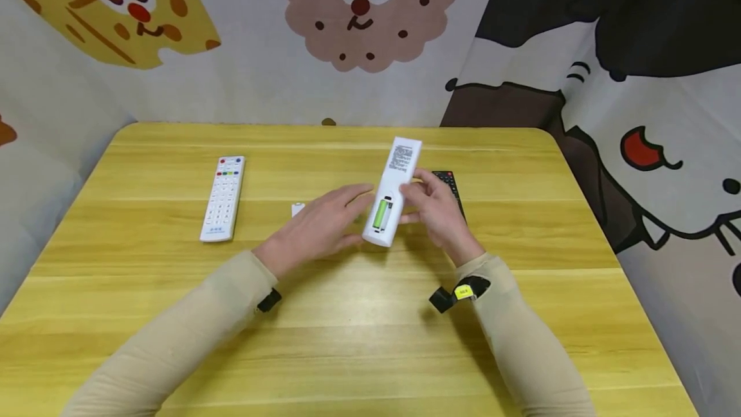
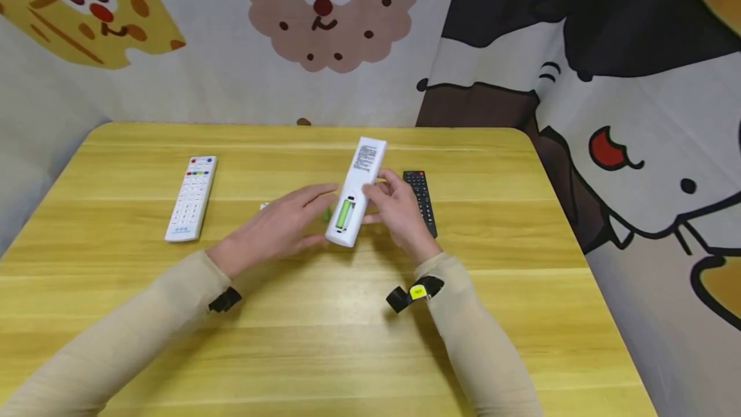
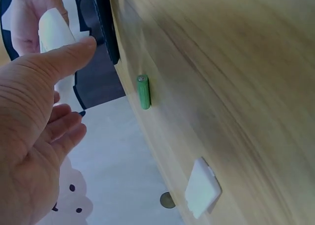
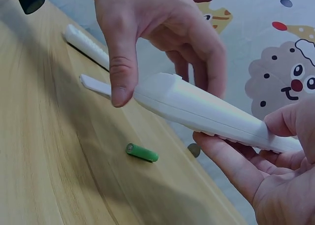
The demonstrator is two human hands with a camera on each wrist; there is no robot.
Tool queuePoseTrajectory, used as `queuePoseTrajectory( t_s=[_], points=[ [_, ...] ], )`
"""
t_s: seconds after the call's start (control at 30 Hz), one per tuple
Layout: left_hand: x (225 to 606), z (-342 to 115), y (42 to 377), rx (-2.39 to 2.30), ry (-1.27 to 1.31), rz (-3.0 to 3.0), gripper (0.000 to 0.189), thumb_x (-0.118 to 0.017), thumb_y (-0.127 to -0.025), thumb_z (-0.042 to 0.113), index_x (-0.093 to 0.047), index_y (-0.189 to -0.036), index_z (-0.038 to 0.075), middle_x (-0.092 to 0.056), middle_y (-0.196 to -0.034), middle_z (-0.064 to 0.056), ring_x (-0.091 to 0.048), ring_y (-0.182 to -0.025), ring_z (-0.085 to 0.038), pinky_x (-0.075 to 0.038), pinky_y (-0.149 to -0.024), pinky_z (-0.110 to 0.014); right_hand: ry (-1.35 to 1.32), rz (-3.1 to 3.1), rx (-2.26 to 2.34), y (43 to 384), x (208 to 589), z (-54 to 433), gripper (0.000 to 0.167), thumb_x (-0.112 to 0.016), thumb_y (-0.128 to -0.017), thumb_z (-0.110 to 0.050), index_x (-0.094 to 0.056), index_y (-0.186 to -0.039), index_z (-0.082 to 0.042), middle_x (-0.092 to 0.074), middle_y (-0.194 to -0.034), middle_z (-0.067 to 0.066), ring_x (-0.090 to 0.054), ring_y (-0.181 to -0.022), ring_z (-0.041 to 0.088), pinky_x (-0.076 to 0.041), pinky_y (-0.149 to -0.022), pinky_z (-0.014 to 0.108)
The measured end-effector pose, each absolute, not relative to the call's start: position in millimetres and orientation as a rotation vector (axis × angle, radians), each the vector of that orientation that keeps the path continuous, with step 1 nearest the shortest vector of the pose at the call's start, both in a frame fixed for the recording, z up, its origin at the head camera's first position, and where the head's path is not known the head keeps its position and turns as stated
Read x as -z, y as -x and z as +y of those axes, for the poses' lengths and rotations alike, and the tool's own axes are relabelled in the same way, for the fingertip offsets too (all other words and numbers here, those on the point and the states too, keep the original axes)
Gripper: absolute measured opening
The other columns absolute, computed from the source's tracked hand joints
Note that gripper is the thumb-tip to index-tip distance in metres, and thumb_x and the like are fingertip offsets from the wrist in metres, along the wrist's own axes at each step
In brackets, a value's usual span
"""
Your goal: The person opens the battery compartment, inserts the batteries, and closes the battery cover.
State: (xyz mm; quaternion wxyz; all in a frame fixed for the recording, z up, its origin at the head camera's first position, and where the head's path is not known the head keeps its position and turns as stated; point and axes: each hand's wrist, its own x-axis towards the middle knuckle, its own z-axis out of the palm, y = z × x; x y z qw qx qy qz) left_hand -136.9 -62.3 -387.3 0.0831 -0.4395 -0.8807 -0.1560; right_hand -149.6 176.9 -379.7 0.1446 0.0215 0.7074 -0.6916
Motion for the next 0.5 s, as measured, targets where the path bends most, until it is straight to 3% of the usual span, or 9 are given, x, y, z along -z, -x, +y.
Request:
queuePoseTrajectory(
  t_s=[0.5],
  points=[
    [395,-57,149,0.455,1.169,-2.861,0.064,-0.087,-0.085,0.017,-0.057,-0.138,-0.005,-0.058,-0.141,-0.019,-0.059,-0.128,-0.032,-0.05,-0.112,-0.041,-0.101,2.055,1.978,151,383,180,0.043,-0.053,-0.107,-0.011,-0.048,-0.15,-0.008,-0.059,-0.127,0.023,-0.067,-0.103,0.036,-0.066,-0.072,0.039]
  ],
)
